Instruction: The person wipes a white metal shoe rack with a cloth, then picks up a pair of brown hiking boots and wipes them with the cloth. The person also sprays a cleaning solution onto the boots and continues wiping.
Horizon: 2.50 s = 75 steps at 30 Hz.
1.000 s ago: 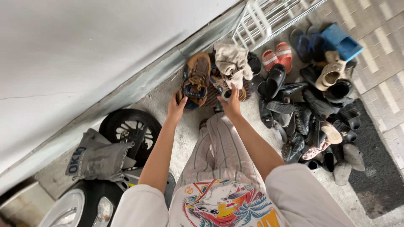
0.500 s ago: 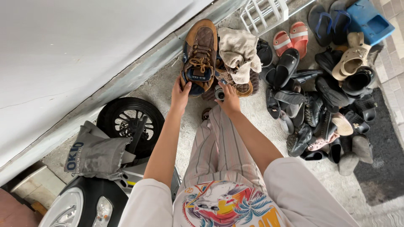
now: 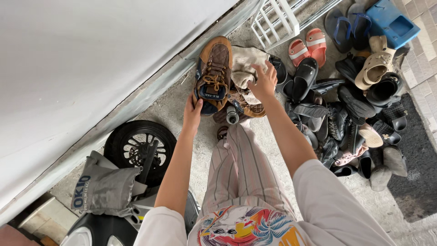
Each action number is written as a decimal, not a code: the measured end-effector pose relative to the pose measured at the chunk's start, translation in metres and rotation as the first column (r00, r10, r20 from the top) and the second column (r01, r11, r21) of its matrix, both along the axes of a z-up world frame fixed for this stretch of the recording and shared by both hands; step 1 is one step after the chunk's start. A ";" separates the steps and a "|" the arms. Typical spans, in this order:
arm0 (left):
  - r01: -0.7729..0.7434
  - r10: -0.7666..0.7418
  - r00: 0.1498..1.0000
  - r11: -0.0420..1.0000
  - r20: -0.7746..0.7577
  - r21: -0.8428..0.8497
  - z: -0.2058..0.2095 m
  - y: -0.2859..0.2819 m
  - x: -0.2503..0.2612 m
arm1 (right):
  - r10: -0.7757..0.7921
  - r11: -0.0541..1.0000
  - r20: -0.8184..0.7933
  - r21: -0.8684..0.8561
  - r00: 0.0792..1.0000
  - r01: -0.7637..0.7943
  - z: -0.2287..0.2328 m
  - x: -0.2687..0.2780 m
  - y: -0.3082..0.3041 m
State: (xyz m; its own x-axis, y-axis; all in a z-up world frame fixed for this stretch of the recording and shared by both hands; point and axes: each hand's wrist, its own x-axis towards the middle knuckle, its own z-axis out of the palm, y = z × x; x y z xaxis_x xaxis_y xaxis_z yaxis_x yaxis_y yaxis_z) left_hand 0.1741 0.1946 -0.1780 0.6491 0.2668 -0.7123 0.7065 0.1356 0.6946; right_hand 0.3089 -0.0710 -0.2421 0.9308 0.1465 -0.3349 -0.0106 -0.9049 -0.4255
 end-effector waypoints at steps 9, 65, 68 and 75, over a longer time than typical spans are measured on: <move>-0.211 0.214 0.972 0.976 0.093 -0.046 -0.015 0.011 0.006 | -0.092 0.958 -0.189 0.252 0.978 0.139 -0.018 -0.009 0.009; 0.253 -0.795 0.252 0.604 0.552 0.756 0.247 -0.084 -0.060 | -0.150 0.982 0.824 0.060 0.547 0.179 0.361 -0.198 0.004; 0.215 -0.816 0.233 0.573 0.528 0.791 0.252 -0.089 -0.062 | -0.284 0.939 0.802 0.121 0.525 0.322 0.364 -0.166 -0.016; 0.151 -0.864 0.236 0.484 0.444 0.862 0.263 -0.101 -0.054 | -0.266 0.960 0.792 0.166 0.550 0.226 0.364 -0.152 -0.033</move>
State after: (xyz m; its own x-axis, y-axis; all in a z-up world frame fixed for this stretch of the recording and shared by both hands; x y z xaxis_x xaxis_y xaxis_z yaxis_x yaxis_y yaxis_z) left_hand 0.1203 0.0936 0.0847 0.8774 -0.3348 0.3436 -0.4794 -0.6397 0.6008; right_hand 0.1568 -0.1044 0.1219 0.8142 -0.1367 0.5643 0.1314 -0.9032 -0.4085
